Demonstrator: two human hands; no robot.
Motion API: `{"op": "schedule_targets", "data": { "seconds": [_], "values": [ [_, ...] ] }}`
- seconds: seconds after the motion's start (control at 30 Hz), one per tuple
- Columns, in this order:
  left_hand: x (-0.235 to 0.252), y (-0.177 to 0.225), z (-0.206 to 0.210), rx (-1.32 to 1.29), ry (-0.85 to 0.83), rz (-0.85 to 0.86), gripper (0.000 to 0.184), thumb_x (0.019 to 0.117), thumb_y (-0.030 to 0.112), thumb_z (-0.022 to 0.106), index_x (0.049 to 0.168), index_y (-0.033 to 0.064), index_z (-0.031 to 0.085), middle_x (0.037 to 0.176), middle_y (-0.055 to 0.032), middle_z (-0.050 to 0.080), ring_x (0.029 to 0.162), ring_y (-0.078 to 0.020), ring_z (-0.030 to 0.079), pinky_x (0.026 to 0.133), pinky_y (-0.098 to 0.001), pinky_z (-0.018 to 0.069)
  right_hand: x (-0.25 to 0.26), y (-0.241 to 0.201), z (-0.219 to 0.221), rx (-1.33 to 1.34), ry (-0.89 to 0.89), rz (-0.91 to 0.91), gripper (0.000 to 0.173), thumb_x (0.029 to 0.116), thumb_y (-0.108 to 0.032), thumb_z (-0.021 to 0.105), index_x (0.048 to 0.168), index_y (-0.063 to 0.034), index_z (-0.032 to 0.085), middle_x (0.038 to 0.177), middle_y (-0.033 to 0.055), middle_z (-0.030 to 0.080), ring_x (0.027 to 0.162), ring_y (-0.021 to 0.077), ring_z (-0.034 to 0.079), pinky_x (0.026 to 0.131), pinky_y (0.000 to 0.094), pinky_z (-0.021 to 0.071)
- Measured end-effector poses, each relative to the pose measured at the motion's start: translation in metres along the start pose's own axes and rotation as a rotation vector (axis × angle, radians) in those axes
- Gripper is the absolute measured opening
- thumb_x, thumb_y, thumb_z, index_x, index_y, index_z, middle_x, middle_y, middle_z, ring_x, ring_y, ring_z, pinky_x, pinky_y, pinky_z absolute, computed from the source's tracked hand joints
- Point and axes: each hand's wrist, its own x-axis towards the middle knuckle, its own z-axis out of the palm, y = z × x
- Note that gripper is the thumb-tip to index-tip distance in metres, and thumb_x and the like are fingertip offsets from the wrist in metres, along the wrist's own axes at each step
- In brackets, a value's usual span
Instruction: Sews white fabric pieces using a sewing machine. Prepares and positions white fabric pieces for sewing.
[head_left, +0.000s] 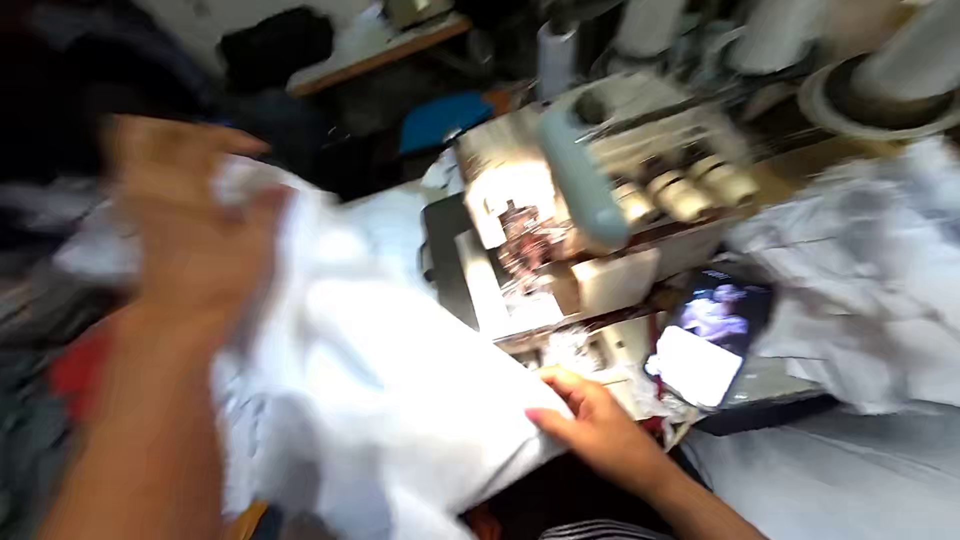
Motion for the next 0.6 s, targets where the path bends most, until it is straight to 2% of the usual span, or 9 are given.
{"op": "schedule_targets", "data": {
  "seconds": [0.03, 0.1, 0.17, 0.23, 0.3, 0.4, 0.5, 0.53, 0.6],
  "values": [
    [-0.021, 0.019, 0.011, -0.042, -0.097, -0.075, 0.043, 0.0957, 0.018, 0.067, 0.129, -0.0088, 0.061, 0.137, -0.0422, 0.047, 0.129, -0.0589, 0.045, 0.109, -0.0688, 0.0349, 0.002, 0.018, 0.003, -0.057, 0.053, 0.045, 0.025, 0.0936, -0.014, 0.067, 0.116, -0.0037, 0.069, 0.091, 0.0021, 0.073, 0.08, 0.0069, 0.069, 0.075, 0.0278, 0.0588],
    [-0.067, 0.039, 0.045, -0.14, -0.165, -0.231, 0.038, 0.0897, 0.015, 0.076, 0.12, -0.0056, 0.068, 0.134, -0.0377, 0.052, 0.124, -0.0517, 0.053, 0.103, -0.0616, 0.0448, -0.002, 0.04, 0.005, -0.148, 0.13, 0.025, 0.028, 0.0921, -0.018, 0.069, 0.117, -0.005, 0.067, 0.086, -0.0008, 0.071, 0.073, 0.0058, 0.067, 0.068, 0.0259, 0.0576],
    [-0.119, 0.047, 0.082, -0.259, -0.183, -0.364, 0.037, 0.0921, 0.02, 0.075, 0.119, -0.0042, 0.069, 0.13, -0.0313, 0.057, 0.118, -0.0424, 0.059, 0.095, -0.0542, 0.0521, -0.003, 0.047, 0.007, -0.268, 0.178, -0.081, 0.029, 0.093, -0.024, 0.066, 0.116, -0.0058, 0.067, 0.085, -0.0032, 0.071, 0.071, 0.0014, 0.065, 0.064, 0.0208, 0.0561],
    [-0.167, 0.05, 0.115, -0.32, -0.147, -0.415, 0.037, 0.0966, 0.023, 0.069, 0.122, -0.0032, 0.069, 0.13, -0.0277, 0.06, 0.121, -0.0402, 0.059, 0.102, -0.0544, 0.0495, 0.001, 0.048, 0.009, -0.403, 0.198, -0.238, 0.031, 0.0935, -0.027, 0.065, 0.115, -0.0043, 0.068, 0.087, -0.0016, 0.069, 0.071, 0.0009, 0.063, 0.064, 0.0179, 0.0549],
    [-0.188, 0.052, 0.13, -0.298, -0.041, -0.35, 0.035, 0.099, 0.023, 0.064, 0.123, -0.0022, 0.07, 0.13, -0.0248, 0.063, 0.124, -0.0381, 0.06, 0.106, -0.0518, 0.0476, 0.008, 0.049, 0.012, -0.534, 0.161, -0.382, 0.035, 0.0937, -0.03, 0.066, 0.115, -0.0027, 0.067, 0.093, 0.004, 0.068, 0.077, 0.007, 0.063, 0.069, 0.0221, 0.0556],
    [-0.186, 0.061, 0.103, -0.38, -0.012, -0.228, 0.035, 0.0967, 0.026, 0.068, 0.118, -0.001, 0.072, 0.13, -0.0218, 0.063, 0.127, -0.0328, 0.058, 0.109, -0.0449, 0.0459, 0.017, 0.061, 0.015, -0.655, 0.114, -0.484, 0.027, 0.0953, -0.027, 0.06, 0.104, -0.005, 0.072, 0.094, 0.0065, 0.07, 0.086, 0.0156, 0.068, 0.075, 0.0317, 0.0574],
    [-0.201, 0.078, 0.064, -0.342, -0.214, 0.152, 0.043, 0.09, 0.053, 0.069, 0.106, 0.0134, 0.077, 0.123, -0.0137, 0.069, 0.125, -0.0296, 0.06, 0.11, -0.049, 0.045, 0.017, 0.07, 0.019, -0.601, 0.138, -0.503, 0.022, 0.0978, -0.022, 0.058, 0.095, -0.0063, 0.074, 0.094, 0.0052, 0.071, 0.09, 0.014, 0.068, 0.08, 0.0301, 0.0573],
    [-0.213, 0.084, 0.057, -0.324, -0.324, 0.269, 0.041, 0.0934, 0.056, 0.065, 0.111, 0.0202, 0.075, 0.127, -0.0077, 0.068, 0.129, -0.026, 0.059, 0.114, -0.049, 0.0427, 0.016, 0.07, 0.021, -0.591, 0.143, -0.486, 0.024, 0.0987, -0.024, 0.058, 0.098, -0.0063, 0.074, 0.094, 0.0052, 0.072, 0.089, 0.0141, 0.069, 0.079, 0.0313, 0.0585],
    [-0.236, 0.089, 0.051, -0.275, -0.478, 0.43, 0.028, 0.1043, 0.04, 0.054, 0.129, 0.0315, 0.064, 0.141, -0.0002, 0.061, 0.136, -0.0236, 0.053, 0.116, -0.0502, 0.0402, 0.015, 0.065, 0.027, -0.636, 0.144, -0.457, 0.028, 0.0981, -0.031, 0.062, 0.112, -0.011, 0.076, 0.096, 0.0068, 0.074, 0.087, 0.0185, 0.071, 0.074, 0.0378, 0.0609]
  ]
}}
